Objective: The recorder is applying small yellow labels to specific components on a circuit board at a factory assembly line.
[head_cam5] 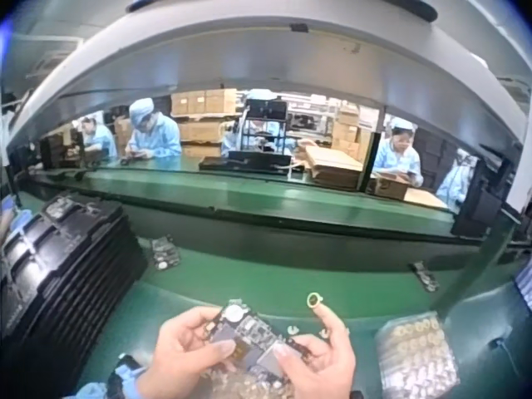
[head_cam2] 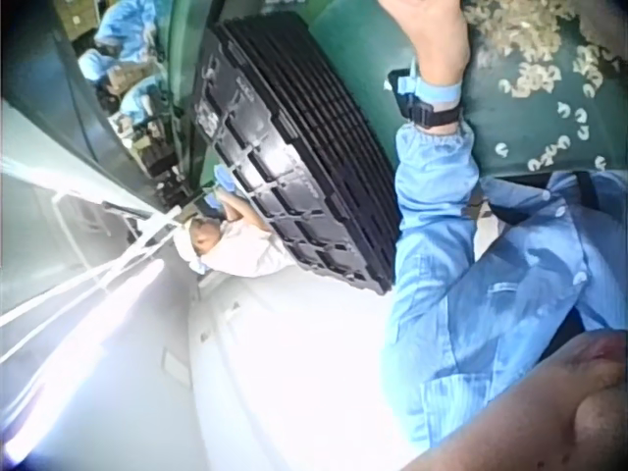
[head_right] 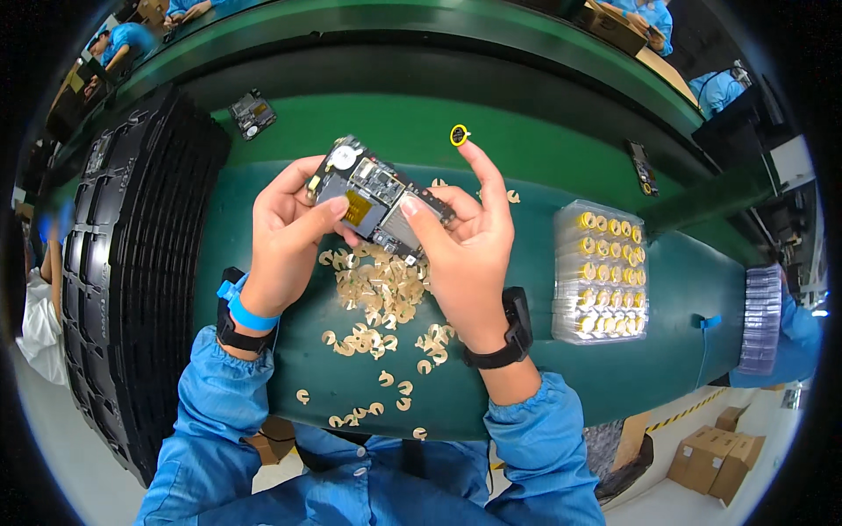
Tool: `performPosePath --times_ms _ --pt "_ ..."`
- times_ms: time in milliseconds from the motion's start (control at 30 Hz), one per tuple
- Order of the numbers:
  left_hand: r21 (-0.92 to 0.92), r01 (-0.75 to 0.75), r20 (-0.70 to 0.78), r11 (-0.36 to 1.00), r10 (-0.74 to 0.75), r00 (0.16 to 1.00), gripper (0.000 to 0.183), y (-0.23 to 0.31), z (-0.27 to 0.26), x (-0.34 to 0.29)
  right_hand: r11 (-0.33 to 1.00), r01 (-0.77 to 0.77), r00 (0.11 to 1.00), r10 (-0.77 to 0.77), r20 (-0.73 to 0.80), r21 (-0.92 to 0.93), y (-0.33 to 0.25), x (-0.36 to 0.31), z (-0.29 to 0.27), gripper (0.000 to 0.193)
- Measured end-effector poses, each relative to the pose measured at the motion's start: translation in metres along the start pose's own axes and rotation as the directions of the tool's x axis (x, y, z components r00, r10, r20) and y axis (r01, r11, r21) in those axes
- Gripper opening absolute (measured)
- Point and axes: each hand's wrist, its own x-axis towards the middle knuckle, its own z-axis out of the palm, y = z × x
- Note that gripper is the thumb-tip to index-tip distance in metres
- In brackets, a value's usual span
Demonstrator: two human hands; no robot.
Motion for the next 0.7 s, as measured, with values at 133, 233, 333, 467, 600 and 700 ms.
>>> performPosePath --times_ms 133,233,333,467,600,700 --pt "-0.038 -0.045 -0.11 0.998 0.041 0.993 0.022 -0.007 -0.004 0.002 0.986 -0.047 0.979 0.077 0.189 -0.159 -0.007 -0.002 -0.005 0.088" --pt "0.008 -0.01 -0.132 1.0 0.011 0.991 0.016 -0.005 0.001 0.002 0.983 -0.032 0.982 0.065 0.18 -0.179 -0.01 -0.003 -0.004 0.095" --pt "0.069 0.023 -0.062 0.997 -0.019 0.998 0.016 -0.004 0.006 -0.003 0.996 0.004 0.987 0.011 0.158 -0.093 -0.011 0.004 -0.011 0.093" --pt "0.269 0.064 0.036 0.961 -0.076 0.996 0.025 -0.01 0.0 -0.004 0.992 -0.008 0.975 0.035 0.217 -0.125 -0.014 0.008 -0.014 0.085" --pt "0.226 0.086 0.013 0.97 -0.091 0.996 0.027 -0.007 0.005 0.0 0.992 0.032 0.98 -0.007 0.198 -0.124 -0.009 0.012 -0.022 0.081" --pt "0.207 0.111 -0.11 0.972 -0.09 0.99 0.036 -0.008 0.002 0.001 0.997 0.052 0.999 -0.052 0.001 -0.054 -0.007 0.013 -0.026 0.079"
